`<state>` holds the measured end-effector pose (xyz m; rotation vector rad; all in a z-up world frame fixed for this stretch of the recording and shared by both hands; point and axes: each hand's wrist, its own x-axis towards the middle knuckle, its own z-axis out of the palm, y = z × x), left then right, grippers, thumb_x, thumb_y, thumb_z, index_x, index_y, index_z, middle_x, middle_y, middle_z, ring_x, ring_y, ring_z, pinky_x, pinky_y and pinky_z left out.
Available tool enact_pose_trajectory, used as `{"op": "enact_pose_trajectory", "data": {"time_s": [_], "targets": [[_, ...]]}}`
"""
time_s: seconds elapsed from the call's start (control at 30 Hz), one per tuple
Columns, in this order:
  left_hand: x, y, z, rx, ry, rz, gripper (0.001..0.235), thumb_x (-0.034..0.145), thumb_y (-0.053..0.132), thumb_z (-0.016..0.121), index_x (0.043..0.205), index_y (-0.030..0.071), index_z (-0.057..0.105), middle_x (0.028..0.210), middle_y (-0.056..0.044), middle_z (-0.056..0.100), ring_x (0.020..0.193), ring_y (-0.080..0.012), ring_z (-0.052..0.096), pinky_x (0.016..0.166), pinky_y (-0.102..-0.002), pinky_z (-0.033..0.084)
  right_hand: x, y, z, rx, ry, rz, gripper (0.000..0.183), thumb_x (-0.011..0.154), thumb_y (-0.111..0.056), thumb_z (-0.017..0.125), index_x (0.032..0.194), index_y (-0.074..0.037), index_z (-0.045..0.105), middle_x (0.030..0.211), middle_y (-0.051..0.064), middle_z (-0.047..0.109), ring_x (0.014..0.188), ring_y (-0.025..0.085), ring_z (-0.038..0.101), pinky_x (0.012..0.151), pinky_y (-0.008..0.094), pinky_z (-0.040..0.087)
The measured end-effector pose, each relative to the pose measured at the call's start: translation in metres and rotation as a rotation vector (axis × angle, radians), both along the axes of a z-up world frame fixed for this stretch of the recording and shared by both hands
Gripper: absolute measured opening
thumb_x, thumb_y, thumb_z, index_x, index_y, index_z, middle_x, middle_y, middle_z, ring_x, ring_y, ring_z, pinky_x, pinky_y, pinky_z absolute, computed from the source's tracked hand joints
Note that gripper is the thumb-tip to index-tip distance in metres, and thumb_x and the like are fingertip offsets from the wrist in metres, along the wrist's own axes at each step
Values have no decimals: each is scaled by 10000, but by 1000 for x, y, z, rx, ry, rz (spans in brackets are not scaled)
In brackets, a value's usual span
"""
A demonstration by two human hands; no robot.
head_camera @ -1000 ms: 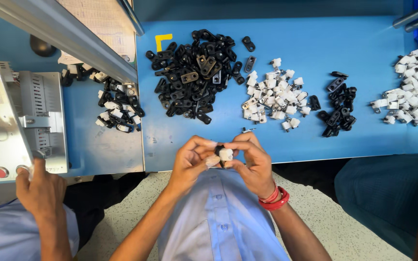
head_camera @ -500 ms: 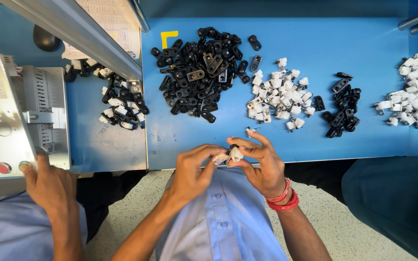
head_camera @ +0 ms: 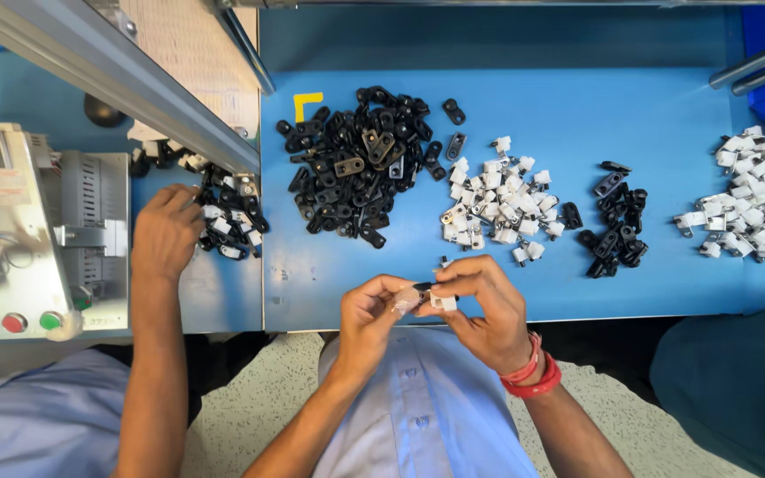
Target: The person repeatedly picks a black plastic housing and a white plastic connector from piles on a blue workbench, aligns them, and presses them together by hand. The assembled units are placed into a growing pile to the left. The process is continuous and repetitive throughout the clip.
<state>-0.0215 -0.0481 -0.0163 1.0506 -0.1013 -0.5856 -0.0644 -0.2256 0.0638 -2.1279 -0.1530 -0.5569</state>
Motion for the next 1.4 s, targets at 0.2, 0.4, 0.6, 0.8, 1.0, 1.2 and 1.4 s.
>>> {"op": "enact_pose_trajectory", "data": {"time_s": [0.2, 0.4, 0.6, 0.8, 1.0, 1.2, 1.4], "targets": [[0, 0, 9, 15, -75, 76, 224, 1028, 134, 617, 979, -61, 717, 909, -67, 736, 823, -100, 649, 782, -258, 523, -9, 23, -3, 127, -40, -130, 292, 830, 41, 798, 1026, -9, 588, 1121, 150, 648, 1040, 259, 724, 869, 314, 603], [18, 26, 16, 26, -132, 15, 170, 1005, 116, 606, 970, -36, 675, 918, -45, 707, 854, -78, 628, 805, -248, 511, -1, 49, -16, 215, -10, -127, 336, 833, -97, 852, 1003, -14, 574, 1079, 148, 722, 908, 235, 761, 780, 300, 608], [33, 37, 1, 132, -121, -16, 234, 1067, 141, 632, 897, -19, 645, 822, -31, 664, 770, -67, 583, 692, -239, 489, 7, 41, -6, 90, 87, 150, 427, 727, -289, 916, 984, -43, 682, 886, 89, 718, 754, 216, 726, 655, 314, 560], [31, 39, -4, 26, 38, -281, 154, 986, 115, 643, 999, -32, 688, 861, -41, 708, 774, -80, 630, 721, -240, 526, 2, 37, -5, 19, 27, 100, 481, 702, -407, 916, 911, -67, 647, 780, 39, 648, 654, 191, 644, 586, 315, 481], [28, 39, 10, 242, -56, -304, 205, 995, 110, 649, 1059, -59, 744, 891, -70, 756, 783, -95, 661, 739, -261, 559, -1, 11, -2, -126, 133, 218, 477, 649, -401, 938, 842, -70, 653, 748, 55, 628, 592, 210, 576, 550, 341, 447], [18, 27, 11, 121, -86, -289, 250, 980, 11, 590, 1204, -8, 699, 1042, -51, 735, 956, -98, 679, 903, -271, 562, -4, -5, -8, -24, 93, 196, 481, 700, -389, 931, 882, -72, 618, 795, 43, 616, 670, 194, 613, 593, 317, 480], [12, 10, 3, 115, 31, -273, 276, 973, -5, 628, 1242, -22, 687, 1032, -65, 745, 935, -139, 695, 867, -311, 575, -5, -9, -16, -88, 83, 166, 512, 622, -411, 952, 837, -80, 625, 741, 49, 619, 615, 208, 588, 563, 333, 451]]}}
